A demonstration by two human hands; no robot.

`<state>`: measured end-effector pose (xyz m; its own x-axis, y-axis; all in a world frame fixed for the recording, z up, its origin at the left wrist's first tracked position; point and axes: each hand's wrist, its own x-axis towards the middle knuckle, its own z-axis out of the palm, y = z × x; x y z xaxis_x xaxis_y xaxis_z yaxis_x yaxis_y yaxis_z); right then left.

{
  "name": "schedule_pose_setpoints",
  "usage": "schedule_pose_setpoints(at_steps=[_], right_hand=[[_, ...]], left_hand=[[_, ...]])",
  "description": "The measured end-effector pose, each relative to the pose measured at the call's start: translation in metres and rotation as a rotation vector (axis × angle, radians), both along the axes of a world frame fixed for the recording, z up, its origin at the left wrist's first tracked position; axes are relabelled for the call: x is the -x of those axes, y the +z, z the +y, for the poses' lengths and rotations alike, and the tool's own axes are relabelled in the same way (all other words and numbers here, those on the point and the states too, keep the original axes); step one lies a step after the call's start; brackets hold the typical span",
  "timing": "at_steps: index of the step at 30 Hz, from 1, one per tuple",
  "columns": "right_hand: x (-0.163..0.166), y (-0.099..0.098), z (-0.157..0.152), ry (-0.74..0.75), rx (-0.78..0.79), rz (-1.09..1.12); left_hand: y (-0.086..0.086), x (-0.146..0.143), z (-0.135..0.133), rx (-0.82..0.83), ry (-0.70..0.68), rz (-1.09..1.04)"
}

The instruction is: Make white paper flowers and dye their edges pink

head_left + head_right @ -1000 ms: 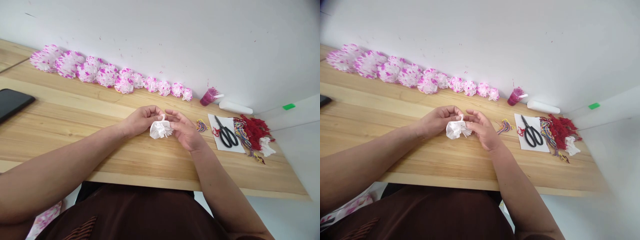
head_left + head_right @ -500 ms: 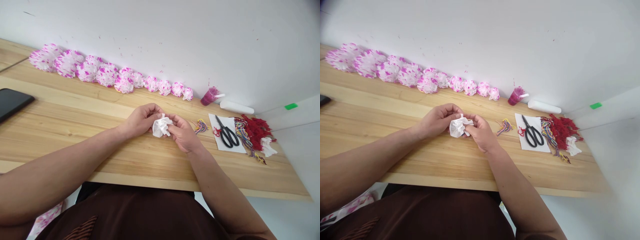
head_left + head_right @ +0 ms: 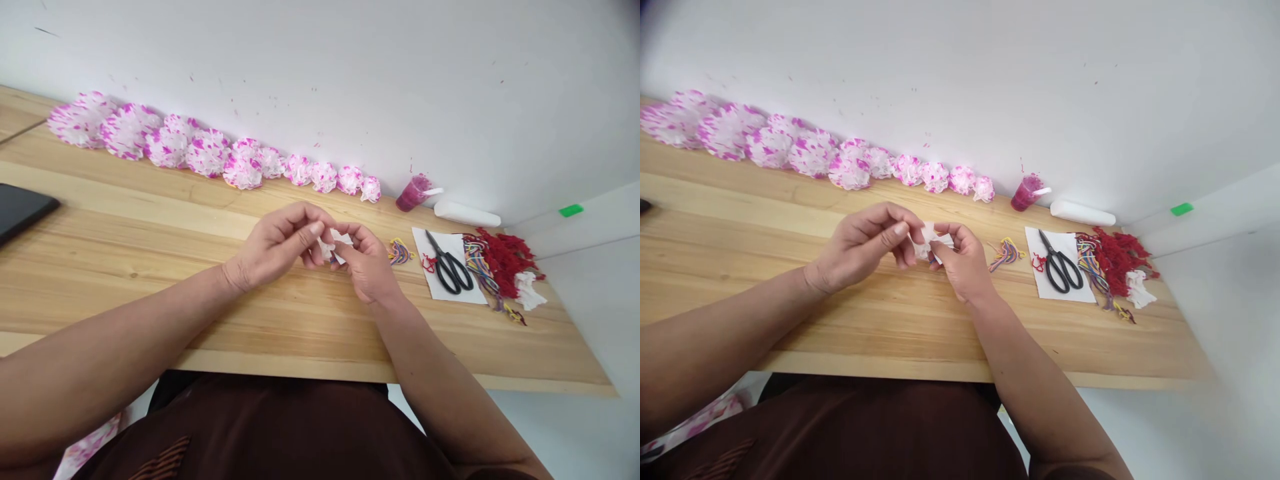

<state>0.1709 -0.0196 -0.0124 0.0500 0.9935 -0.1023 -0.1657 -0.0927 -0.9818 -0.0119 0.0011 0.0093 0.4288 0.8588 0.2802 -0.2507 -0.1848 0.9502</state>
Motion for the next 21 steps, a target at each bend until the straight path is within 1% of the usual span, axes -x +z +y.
schedule_pose_setpoints(at_steps=[2,3,4,5,6,7,9,11,15,21], right_hand=[[-0.002,0.003,0.001,0.001,0.036,0.087],[-0.003,0.005,0.002,0.007,0.056,0.137],[-0.005,0.006,0.002,0.017,0.077,0.186],[-0.006,0.007,0.003,0.033,0.097,0.232],[-0.006,0.008,0.003,0.051,0.117,0.272],[-0.007,0.009,0.003,0.069,0.134,0.305],[-0.007,0.01,0.003,0.093,0.157,0.352],[-0.006,0.01,0.003,0.086,0.165,0.377],[-0.002,0.01,0.002,0.055,0.185,0.358],[0.001,0.009,0.0,0.018,0.167,0.281]], left_hand=[[-0.001,0.002,0.009,0.064,0.215,-0.097],[-0.002,0.003,0.014,0.122,0.311,-0.105],[-0.004,0.005,0.019,0.187,0.369,-0.086],[-0.007,0.006,0.023,0.243,0.371,-0.03],[-0.009,0.006,0.026,0.278,0.326,0.053],[-0.012,0.007,0.027,0.275,0.256,0.128],[-0.016,0.006,0.026,0.223,0.118,0.237],[-0.019,0.005,0.022,0.167,0.041,0.319],[-0.018,0.001,0.017,0.061,0.022,0.355],[-0.016,0.002,0.017,0.008,0.034,0.404]])
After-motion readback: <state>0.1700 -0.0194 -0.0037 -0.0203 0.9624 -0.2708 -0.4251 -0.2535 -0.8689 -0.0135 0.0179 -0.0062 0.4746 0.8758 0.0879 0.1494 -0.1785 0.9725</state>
